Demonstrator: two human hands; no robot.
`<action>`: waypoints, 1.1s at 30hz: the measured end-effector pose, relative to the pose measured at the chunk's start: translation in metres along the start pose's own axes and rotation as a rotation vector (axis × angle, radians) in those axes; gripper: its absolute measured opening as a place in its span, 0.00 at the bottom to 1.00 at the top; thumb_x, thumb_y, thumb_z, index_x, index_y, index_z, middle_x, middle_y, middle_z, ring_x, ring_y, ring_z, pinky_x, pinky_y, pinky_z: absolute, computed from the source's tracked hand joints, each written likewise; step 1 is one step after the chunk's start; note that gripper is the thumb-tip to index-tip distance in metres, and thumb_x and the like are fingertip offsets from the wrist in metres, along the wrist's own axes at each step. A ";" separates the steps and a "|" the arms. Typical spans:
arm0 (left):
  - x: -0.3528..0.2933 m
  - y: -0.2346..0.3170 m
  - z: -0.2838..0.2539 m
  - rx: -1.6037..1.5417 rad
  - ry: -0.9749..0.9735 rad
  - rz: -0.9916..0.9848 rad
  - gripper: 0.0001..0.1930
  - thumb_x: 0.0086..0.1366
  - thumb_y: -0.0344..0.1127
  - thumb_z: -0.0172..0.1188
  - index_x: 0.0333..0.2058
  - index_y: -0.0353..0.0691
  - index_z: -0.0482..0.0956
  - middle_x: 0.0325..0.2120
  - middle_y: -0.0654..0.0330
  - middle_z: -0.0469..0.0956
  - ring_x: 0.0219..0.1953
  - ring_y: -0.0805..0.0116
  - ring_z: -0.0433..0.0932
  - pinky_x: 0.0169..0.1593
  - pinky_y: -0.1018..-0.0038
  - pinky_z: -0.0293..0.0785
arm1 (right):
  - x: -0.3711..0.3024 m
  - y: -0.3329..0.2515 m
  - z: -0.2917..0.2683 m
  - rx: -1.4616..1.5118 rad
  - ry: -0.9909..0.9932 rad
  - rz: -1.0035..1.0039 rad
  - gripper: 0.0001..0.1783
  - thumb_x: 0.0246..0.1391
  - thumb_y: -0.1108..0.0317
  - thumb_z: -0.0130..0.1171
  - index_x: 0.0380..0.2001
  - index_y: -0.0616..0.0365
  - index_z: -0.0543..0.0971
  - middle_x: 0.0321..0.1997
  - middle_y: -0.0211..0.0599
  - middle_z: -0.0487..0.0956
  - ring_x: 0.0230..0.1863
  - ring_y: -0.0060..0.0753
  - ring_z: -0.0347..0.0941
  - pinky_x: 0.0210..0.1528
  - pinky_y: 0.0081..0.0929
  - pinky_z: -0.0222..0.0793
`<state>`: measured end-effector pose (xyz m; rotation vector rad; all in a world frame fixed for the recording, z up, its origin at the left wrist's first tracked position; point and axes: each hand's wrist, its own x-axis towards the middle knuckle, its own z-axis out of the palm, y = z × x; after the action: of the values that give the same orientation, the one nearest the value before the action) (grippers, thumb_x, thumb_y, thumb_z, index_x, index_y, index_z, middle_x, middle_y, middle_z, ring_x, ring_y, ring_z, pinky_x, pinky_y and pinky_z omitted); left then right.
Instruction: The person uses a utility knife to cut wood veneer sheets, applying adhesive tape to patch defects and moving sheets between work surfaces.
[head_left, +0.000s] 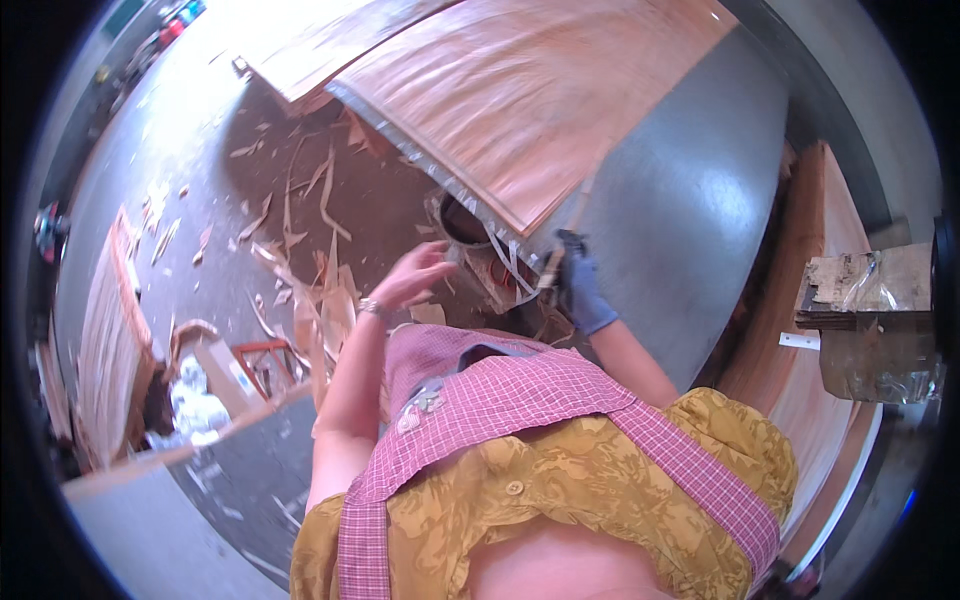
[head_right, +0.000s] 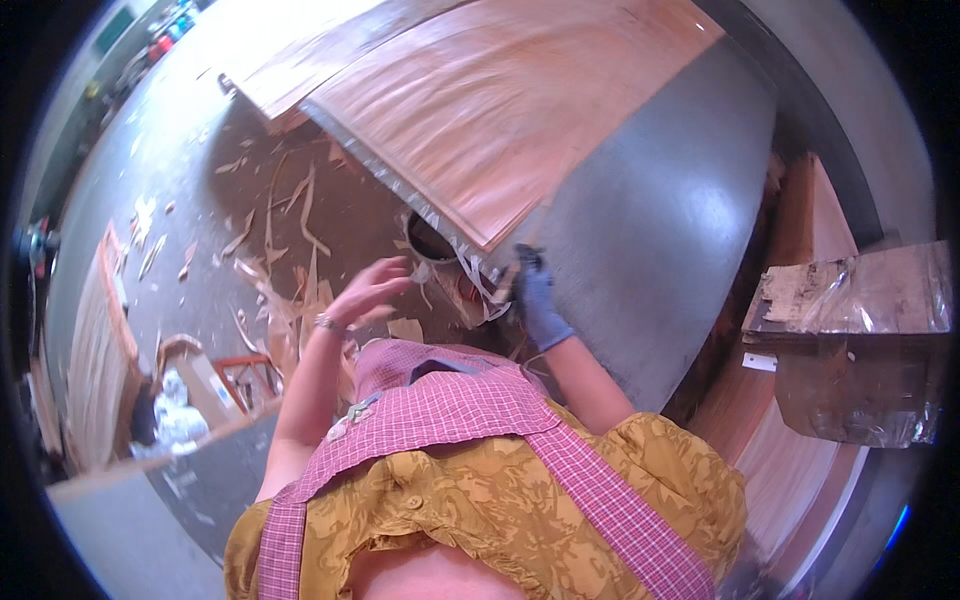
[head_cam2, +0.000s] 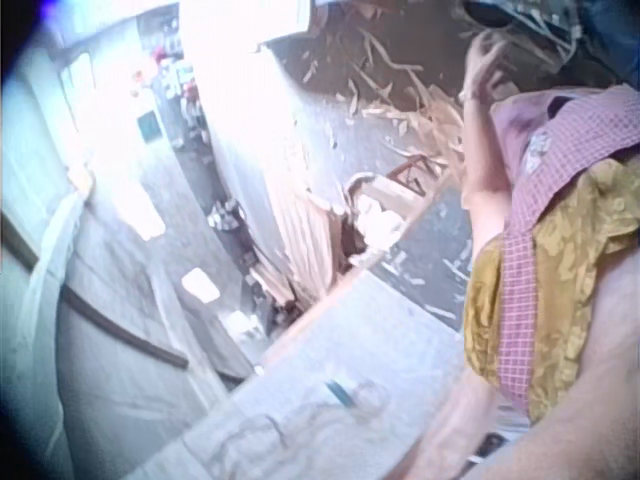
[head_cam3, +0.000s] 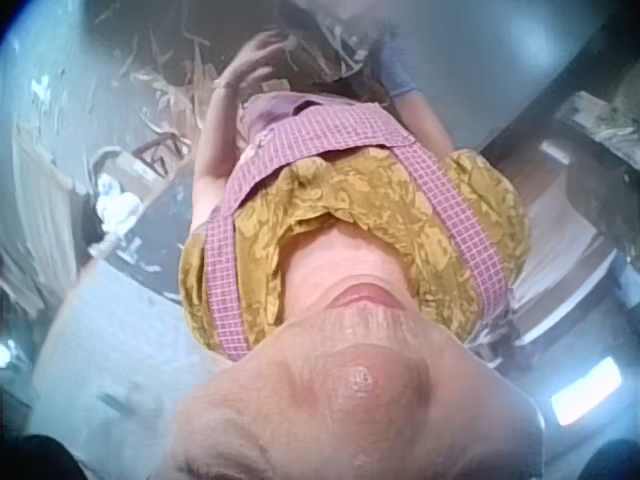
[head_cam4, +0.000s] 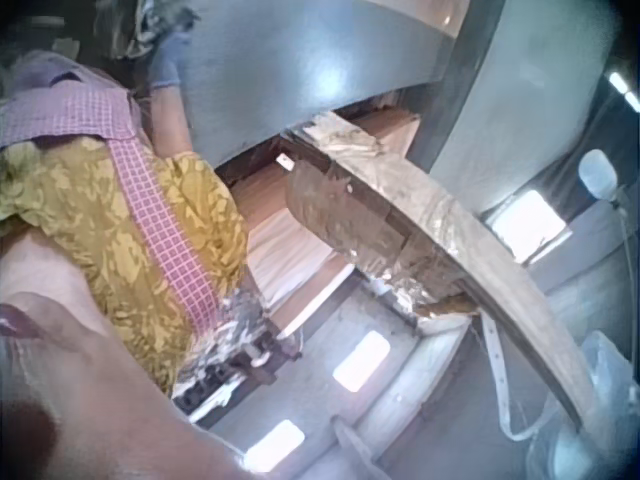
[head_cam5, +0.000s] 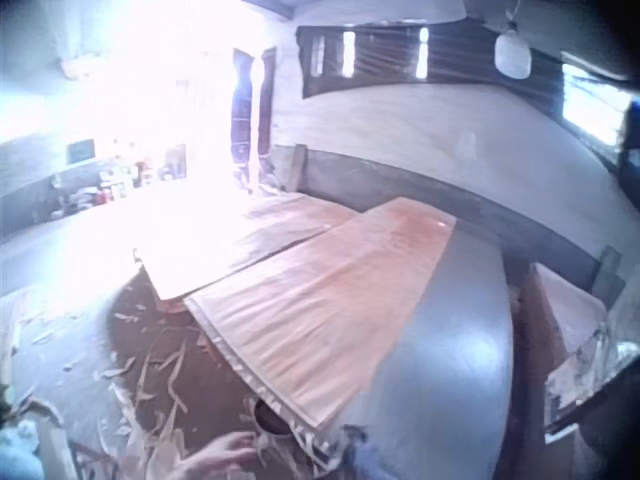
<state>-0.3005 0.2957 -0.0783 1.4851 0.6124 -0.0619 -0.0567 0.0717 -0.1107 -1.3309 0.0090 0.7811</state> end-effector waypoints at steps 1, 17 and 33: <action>0.015 0.023 0.011 -0.073 -0.093 -0.035 0.36 0.70 0.55 0.53 0.67 0.39 0.56 0.60 0.51 0.69 0.59 0.61 0.71 0.61 0.66 0.68 | -0.005 0.001 0.025 -0.179 -0.081 0.011 0.21 0.62 0.47 0.57 0.47 0.52 0.76 0.28 0.28 0.77 0.25 0.23 0.71 0.25 0.25 0.70; 0.138 0.075 -0.217 0.129 -0.027 0.068 0.20 0.62 0.49 0.65 0.27 0.36 0.74 0.18 0.68 0.69 0.23 0.80 0.65 0.26 0.77 0.64 | 0.128 0.002 0.164 -1.169 0.923 -0.347 0.33 0.52 0.59 0.61 0.58 0.63 0.67 0.39 0.52 0.81 0.38 0.51 0.80 0.41 0.44 0.75; 0.305 0.138 -0.372 0.549 -0.250 0.068 0.41 0.53 0.39 0.71 0.59 0.29 0.56 0.38 0.52 0.81 0.35 0.64 0.79 0.34 0.67 0.75 | 0.364 -0.151 0.476 -0.143 -0.127 -0.445 0.31 0.55 0.68 0.63 0.61 0.63 0.68 0.45 0.26 0.76 0.43 0.17 0.70 0.45 0.20 0.69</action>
<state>-0.1139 0.7603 -0.0669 1.9883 0.3516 -0.3820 0.0947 0.6620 -0.0062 -1.3495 -0.4372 0.4904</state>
